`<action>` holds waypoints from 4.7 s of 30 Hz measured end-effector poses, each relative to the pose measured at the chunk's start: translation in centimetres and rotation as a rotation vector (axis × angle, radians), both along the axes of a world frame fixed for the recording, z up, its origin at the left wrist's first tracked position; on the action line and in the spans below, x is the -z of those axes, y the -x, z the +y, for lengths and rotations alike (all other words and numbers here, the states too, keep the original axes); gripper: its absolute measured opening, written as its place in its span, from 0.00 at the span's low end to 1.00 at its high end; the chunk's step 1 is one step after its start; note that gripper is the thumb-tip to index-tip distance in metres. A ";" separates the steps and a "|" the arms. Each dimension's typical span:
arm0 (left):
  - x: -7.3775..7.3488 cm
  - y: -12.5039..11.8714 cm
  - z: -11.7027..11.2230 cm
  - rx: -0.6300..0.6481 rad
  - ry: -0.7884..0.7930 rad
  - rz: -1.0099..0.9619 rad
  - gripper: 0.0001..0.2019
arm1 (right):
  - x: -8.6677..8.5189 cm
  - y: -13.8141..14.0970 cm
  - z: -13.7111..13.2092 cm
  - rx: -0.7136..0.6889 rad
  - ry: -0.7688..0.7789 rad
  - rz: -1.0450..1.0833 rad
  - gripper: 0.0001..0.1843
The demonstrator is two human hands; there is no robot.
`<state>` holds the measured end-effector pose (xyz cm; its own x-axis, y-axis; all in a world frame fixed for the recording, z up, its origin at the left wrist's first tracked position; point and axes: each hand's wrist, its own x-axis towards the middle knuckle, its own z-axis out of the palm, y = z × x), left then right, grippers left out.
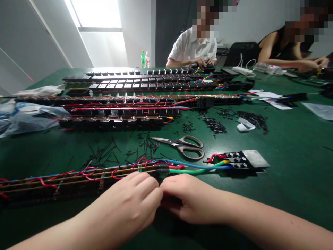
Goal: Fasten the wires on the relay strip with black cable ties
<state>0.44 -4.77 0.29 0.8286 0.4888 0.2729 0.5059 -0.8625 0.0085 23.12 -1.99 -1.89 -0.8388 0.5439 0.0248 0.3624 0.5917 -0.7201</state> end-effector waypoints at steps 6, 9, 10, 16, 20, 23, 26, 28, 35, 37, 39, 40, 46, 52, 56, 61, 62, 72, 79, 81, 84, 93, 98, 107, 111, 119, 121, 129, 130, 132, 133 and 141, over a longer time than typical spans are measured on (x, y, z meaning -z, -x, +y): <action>1.7 1.2 2.8 -0.218 -0.123 -0.117 0.14 | 0.0 0.1 0.0 0.047 0.147 0.135 0.06; 2.4 1.5 3.2 -0.202 -0.071 -0.097 0.15 | -0.2 0.1 -0.1 0.055 0.115 0.209 0.05; 2.4 1.5 3.2 -0.201 -0.056 -0.098 0.15 | -0.4 0.0 -0.1 0.051 0.084 0.251 0.05; 1.3 1.3 2.7 -0.210 -0.020 -0.028 0.13 | -0.7 -0.5 -0.1 0.284 -0.233 0.522 0.05; 1.3 1.5 2.9 -0.234 0.051 0.017 0.11 | 0.4 -0.6 0.2 0.379 -0.314 0.512 0.07; 1.7 1.6 3.2 -0.262 0.133 0.002 0.11 | 0.9 -0.5 0.4 0.351 -0.352 0.483 0.08; 1.8 1.5 3.2 -0.268 0.200 -0.007 0.12 | 1.1 -0.5 0.3 0.327 -0.396 0.469 0.08; 1.9 1.5 3.1 -0.265 0.237 -0.004 0.14 | 0.9 -0.5 0.2 0.314 -0.437 0.467 0.08; 1.6 1.6 3.2 -0.345 0.414 -0.133 0.13 | 0.4 -0.9 0.3 0.240 -0.553 0.407 0.11; 1.4 1.5 3.3 -0.375 0.492 -0.160 0.14 | 0.5 -0.8 0.5 0.195 -0.585 0.382 0.11; 1.1 1.4 3.4 -0.402 0.576 -0.173 0.14 | 0.6 -0.6 0.7 0.130 -0.649 0.357 0.08; 0.9 1.4 3.4 -0.411 0.610 -0.176 0.15 | 0.7 -0.5 0.9 0.105 -0.683 0.344 0.06; 0.7 1.3 3.4 -0.379 0.604 -0.183 0.16 | 0.5 -0.2 1.1 0.068 -0.760 0.232 0.08; 0.8 1.2 3.2 -0.341 0.515 -0.141 0.17 | 0.5 -0.1 1.3 0.116 -0.746 0.199 0.07; 0.9 1.2 3.1 -0.354 0.513 -0.116 0.17 | 0.7 -0.1 1.5 0.097 -0.726 0.233 0.07; 1.0 1.3 3.2 -0.359 0.525 -0.132 0.16 | 0.7 0.0 1.5 0.107 -0.722 0.250 0.06; 1.0 1.3 3.3 -0.360 0.528 -0.136 0.16 | 0.7 0.0 1.5 0.105 -0.727 0.253 0.06; 0.9 1.7 3.6 -0.396 0.707 -0.195 0.17 | 0.9 -0.3 1.3 0.145 -0.786 0.155 0.08; 0.7 1.7 3.8 -0.398 0.825 -0.271 0.22 | 0.9 -0.1 1.3 0.136 -0.759 0.170 0.09; 0.6 1.5 3.8 -0.416 0.782 -0.227 0.22 | 0.8 -0.1 1.3 0.132 -0.756 0.180 0.09; 0.5 1.1 3.5 -0.408 0.672 -0.153 0.21 | 0.7 -0.2 1.3 0.134 -0.745 0.183 0.09; 0.5 1.0 3.1 -0.351 0.533 -0.098 0.18 | 0.8 -0.2 1.5 0.142 -0.683 0.234 0.09; 0.4 1.3 3.3 -0.328 0.570 -0.077 0.19 | 0.8 -0.2 1.7 0.123 -0.694 0.258 0.08; 0.6 1.8 3.7 -0.305 0.724 -0.236 0.21 | 0.8 -0.3 1.7 0.126 -0.676 0.232 0.08; 0.6 1.8 3.7 -0.338 0.802 -0.295 0.24 | 1.0 -0.2 1.7 0.139 -0.700 0.231 0.07; 0.7 2.0 3.5 -0.342 0.715 -0.263 0.25 | 1.2 -0.3 1.8 0.151 -0.664 0.249 0.05; 0.7 2.0 3.6 -0.311 0.648 -0.223 0.21 | 1.1 -0.3 1.8 0.154 -0.631 0.269 0.04; 0.4 1.8 3.6 -0.269 0.642 -0.180 0.20 | 1.0 -0.2 1.9 0.243 -0.523 0.282 0.04; 0.4 1.8 3.7 -0.262 0.638 -0.179 0.20 | 1.0 -0.2 1.9 0.252 -0.515 0.280 0.04; 0.4 1.9 3.7 -0.247 0.624 -0.177 0.20 | 1.0 -0.2 1.8 0.272 -0.506 0.281 0.04; 0.5 1.9 3.7 -0.240 0.615 -0.174 0.20 | 1.0 -0.2 1.8 0.282 -0.502 0.279 0.04; 0.7 2.0 3.7 -0.193 0.565 -0.160 0.20 | 1.0 -0.2 1.9 0.325 -0.507 0.235 0.03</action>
<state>-1.56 -1.12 -0.38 0.6811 0.7310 0.0420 0.6070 -0.5958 0.5260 23.32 -0.12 -2.90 -0.5744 0.6415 0.5084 0.4470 0.7662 -0.4617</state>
